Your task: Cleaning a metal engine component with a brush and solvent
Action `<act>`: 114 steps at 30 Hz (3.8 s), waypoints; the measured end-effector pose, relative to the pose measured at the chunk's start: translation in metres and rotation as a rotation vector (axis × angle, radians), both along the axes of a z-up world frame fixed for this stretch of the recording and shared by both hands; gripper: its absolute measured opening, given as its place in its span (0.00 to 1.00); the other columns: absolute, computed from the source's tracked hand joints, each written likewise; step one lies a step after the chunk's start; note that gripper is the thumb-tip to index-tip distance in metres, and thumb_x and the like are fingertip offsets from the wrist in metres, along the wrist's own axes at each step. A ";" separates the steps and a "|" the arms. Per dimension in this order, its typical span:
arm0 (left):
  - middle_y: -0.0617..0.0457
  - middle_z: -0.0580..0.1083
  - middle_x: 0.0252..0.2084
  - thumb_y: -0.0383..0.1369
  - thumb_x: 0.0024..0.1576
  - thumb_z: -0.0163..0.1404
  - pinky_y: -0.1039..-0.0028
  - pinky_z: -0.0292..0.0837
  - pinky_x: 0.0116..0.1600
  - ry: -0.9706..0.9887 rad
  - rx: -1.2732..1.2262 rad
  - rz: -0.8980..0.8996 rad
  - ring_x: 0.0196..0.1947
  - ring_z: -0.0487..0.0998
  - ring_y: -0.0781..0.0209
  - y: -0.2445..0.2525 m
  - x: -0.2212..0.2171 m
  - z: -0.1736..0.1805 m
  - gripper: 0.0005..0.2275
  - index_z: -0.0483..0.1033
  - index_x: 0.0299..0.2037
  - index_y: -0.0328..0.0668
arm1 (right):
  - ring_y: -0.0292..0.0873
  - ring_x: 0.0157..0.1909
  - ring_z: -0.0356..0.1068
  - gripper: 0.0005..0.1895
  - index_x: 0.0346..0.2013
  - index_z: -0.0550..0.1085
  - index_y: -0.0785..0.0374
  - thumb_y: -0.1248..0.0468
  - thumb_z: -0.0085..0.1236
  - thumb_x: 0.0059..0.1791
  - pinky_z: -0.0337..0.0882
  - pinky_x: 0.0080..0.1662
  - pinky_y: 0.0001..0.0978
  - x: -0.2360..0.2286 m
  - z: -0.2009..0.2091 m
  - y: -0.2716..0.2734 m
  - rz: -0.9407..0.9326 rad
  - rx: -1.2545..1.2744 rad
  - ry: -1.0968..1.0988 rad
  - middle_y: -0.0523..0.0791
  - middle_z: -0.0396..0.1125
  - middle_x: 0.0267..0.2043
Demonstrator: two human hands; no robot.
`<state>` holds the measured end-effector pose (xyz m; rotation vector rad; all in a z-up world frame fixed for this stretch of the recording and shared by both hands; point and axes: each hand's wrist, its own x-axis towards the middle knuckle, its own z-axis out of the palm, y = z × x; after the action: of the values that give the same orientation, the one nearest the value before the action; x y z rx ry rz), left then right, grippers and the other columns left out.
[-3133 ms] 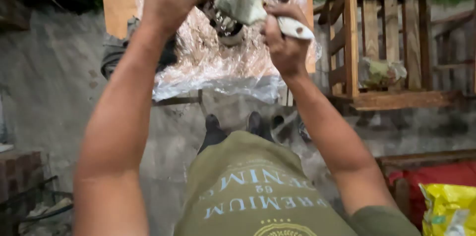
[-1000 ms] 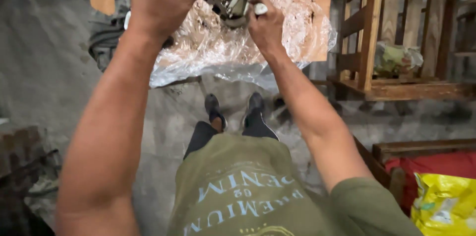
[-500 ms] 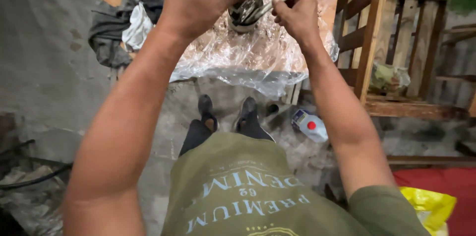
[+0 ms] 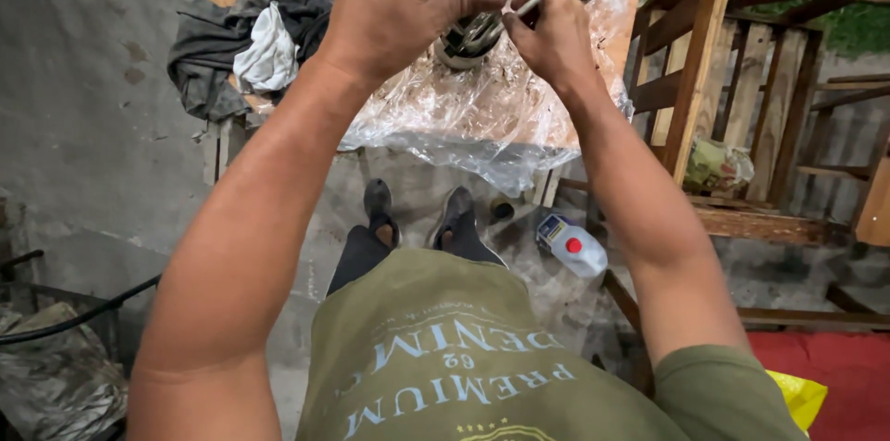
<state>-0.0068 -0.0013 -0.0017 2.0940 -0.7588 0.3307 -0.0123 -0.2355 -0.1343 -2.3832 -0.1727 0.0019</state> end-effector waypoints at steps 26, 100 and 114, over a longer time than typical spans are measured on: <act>0.57 0.84 0.40 0.34 0.56 0.64 0.80 0.82 0.47 0.299 -0.229 0.008 0.41 0.84 0.71 -0.007 0.003 -0.018 0.08 0.83 0.42 0.45 | 0.54 0.38 0.75 0.12 0.50 0.76 0.66 0.61 0.55 0.56 0.73 0.42 0.53 -0.014 0.017 0.024 0.050 -0.163 0.104 0.52 0.76 0.45; 0.50 0.83 0.35 0.31 0.54 0.70 0.78 0.83 0.36 0.118 -0.125 -0.075 0.32 0.84 0.67 -0.006 0.005 -0.004 0.10 0.85 0.41 0.39 | 0.46 0.34 0.74 0.05 0.48 0.64 0.66 0.69 0.42 0.59 0.81 0.35 0.31 -0.110 0.118 -0.005 -0.305 0.602 -0.409 0.54 0.68 0.38; 0.50 0.83 0.35 0.30 0.54 0.68 0.80 0.85 0.33 0.220 -0.147 -0.017 0.29 0.85 0.68 -0.004 0.008 0.006 0.09 0.84 0.42 0.40 | 0.45 0.29 0.73 0.06 0.47 0.67 0.63 0.68 0.42 0.57 0.75 0.27 0.31 -0.113 0.150 -0.019 -0.432 0.742 -0.603 0.53 0.69 0.31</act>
<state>0.0016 -0.0050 0.0044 1.9457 -0.6027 0.1386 -0.1257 -0.2541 0.0156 -1.5752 0.0622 -0.8391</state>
